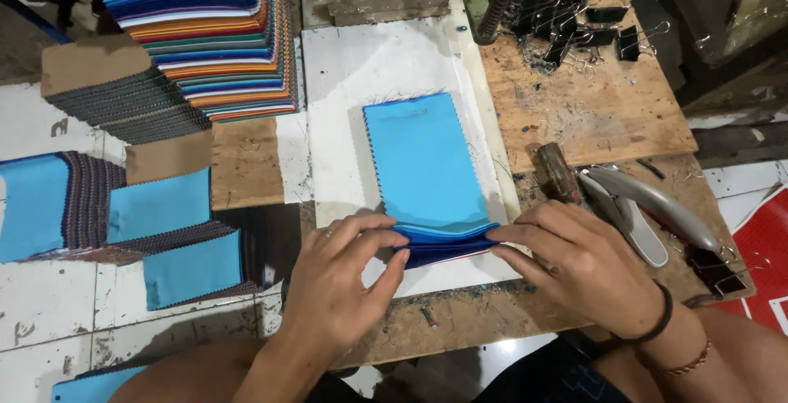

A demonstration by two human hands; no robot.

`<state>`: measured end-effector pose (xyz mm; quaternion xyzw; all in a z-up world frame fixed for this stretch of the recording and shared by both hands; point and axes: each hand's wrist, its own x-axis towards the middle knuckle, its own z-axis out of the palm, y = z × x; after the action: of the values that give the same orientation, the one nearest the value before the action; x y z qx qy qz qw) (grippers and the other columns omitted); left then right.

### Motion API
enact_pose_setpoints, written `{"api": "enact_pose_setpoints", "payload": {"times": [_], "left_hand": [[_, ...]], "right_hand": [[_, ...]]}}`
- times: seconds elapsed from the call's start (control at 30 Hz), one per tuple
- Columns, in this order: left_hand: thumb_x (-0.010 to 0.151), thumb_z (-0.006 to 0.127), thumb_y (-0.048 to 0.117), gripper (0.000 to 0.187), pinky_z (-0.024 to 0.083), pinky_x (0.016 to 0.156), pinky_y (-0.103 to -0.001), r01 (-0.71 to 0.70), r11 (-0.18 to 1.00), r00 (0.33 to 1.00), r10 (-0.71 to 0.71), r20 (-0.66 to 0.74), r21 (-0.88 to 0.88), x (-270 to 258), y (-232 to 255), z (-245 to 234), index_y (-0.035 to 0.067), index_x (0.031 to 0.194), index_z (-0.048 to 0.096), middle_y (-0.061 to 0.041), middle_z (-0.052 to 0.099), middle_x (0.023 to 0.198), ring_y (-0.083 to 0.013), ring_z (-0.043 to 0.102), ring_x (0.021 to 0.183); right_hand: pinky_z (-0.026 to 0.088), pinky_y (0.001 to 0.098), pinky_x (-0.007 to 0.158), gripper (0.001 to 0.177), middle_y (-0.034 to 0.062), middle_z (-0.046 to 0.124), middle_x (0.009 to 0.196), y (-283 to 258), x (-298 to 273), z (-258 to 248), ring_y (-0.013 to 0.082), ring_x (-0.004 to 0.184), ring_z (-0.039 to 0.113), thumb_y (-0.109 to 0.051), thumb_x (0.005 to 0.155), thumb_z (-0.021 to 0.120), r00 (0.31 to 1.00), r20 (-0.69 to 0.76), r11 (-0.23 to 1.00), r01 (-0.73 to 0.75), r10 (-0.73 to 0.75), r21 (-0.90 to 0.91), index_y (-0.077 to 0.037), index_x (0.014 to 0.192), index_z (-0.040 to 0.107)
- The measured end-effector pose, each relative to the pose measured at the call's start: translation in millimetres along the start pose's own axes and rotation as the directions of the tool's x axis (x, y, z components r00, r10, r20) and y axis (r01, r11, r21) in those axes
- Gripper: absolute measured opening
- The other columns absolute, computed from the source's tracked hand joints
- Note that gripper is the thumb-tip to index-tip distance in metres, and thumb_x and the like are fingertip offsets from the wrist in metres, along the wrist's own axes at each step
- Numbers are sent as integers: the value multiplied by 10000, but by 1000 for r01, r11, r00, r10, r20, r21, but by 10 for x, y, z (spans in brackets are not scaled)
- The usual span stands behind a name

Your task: Assembling fabric swatch notebooks by stacking fabric layers and cardboard backings and fastening them together.

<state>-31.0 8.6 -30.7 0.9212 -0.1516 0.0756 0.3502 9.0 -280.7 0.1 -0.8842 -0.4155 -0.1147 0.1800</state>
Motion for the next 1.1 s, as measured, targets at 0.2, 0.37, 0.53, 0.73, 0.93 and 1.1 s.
{"api": "enact_pose_setpoints", "payload": {"times": [0.2,0.37,0.53,0.73,0.93,1.1], "left_hand": [[986,632,307,196,402,880,-427,-44,998,999,45,-30,34,-22,9,-27,207,1077,774,41,699,1200,-186,669,1082],[982,629,292,182,393,891,-416,-61,997,996,64,-64,52,-12,29,-30,200,1048,772,39,702,1178,-191,669,1053],[960,632,275,179,380,865,-420,-47,998,997,49,-55,45,3,52,-38,192,1024,778,27,704,1183,-189,667,1040],[900,676,310,133,411,807,-431,11,1000,993,-8,-115,28,-22,8,62,235,928,783,60,656,1151,-120,658,725],[830,665,222,60,367,760,-416,-22,998,978,32,-205,51,-18,10,154,185,810,707,66,609,1028,-193,600,904],[857,671,246,85,377,821,-425,17,1000,991,-16,-130,10,-42,-37,151,178,852,721,50,628,1037,-148,629,912]], "right_hand": [[554,373,799,235,48,634,935,-12,-20,14,206,853,652,-164,924,747,1000,-14,998,-5,4,-64,-89,1143,710],[527,342,761,189,43,646,922,-46,23,-1,195,798,635,-175,936,750,998,-19,982,49,-53,-183,-90,1102,721],[506,356,759,206,25,669,958,-48,17,9,193,811,632,-207,934,752,999,2,975,33,-33,-220,-123,1120,727],[532,318,717,171,12,684,842,-77,66,37,157,733,637,-157,878,815,998,-44,974,22,-33,-226,-107,1018,731],[517,307,674,122,22,681,800,-83,88,66,165,712,640,-86,861,823,994,-113,990,-12,-4,-143,-99,904,710],[534,301,750,198,10,701,860,70,-15,116,154,762,634,-136,824,846,999,-18,999,-47,47,-20,-117,984,730]]}}
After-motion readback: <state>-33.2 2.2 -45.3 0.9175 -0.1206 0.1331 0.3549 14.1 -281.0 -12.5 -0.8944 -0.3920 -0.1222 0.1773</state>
